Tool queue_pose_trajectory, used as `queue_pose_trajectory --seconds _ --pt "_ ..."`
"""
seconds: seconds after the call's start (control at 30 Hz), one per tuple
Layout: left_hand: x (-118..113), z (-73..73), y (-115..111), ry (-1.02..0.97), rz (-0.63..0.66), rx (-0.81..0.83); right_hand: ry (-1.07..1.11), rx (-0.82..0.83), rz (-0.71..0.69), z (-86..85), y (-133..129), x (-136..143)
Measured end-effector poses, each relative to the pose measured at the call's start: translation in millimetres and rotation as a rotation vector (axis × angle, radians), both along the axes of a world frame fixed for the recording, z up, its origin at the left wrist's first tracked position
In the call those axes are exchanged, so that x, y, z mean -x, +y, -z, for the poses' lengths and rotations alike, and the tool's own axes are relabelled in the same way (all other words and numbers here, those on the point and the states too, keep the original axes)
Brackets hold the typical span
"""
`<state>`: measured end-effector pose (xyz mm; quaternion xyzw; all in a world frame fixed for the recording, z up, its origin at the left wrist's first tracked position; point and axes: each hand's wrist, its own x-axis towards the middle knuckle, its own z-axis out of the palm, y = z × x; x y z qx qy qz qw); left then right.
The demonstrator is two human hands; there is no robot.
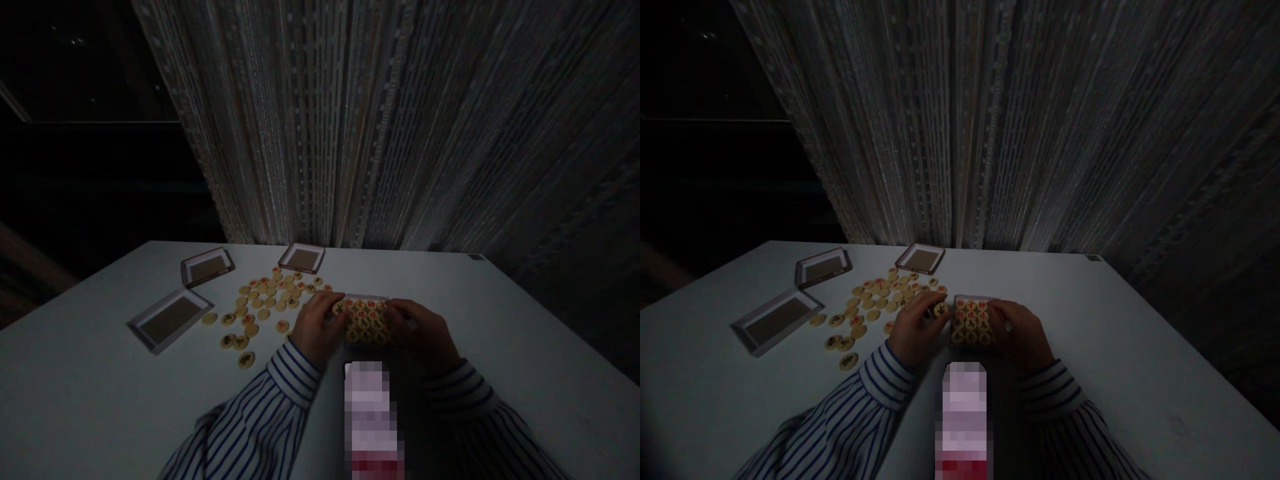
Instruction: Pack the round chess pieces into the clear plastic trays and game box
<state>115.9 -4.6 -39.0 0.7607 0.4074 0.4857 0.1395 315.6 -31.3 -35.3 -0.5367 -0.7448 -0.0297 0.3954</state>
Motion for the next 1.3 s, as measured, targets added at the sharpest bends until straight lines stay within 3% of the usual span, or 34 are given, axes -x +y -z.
queue_pose_trajectory --seconds 0.43,0.77,1.03,1.3 --pt "-8 11.3 -9 0.021 0.071 0.016 -0.034 -0.026 -0.023 3.9 0 -2" --pt "-9 8.7 -11 -0.042 0.104 0.004 -0.075 -0.222 -0.102 2.5 -4 -3" --pt "-10 10.2 -10 -0.062 0.038 0.082 -0.127 -0.213 -0.150 6.0 -5 5" --pt "-12 10.5 -11 -0.195 0.090 0.197 -0.177 -0.236 -0.178 4.6 -7 14"
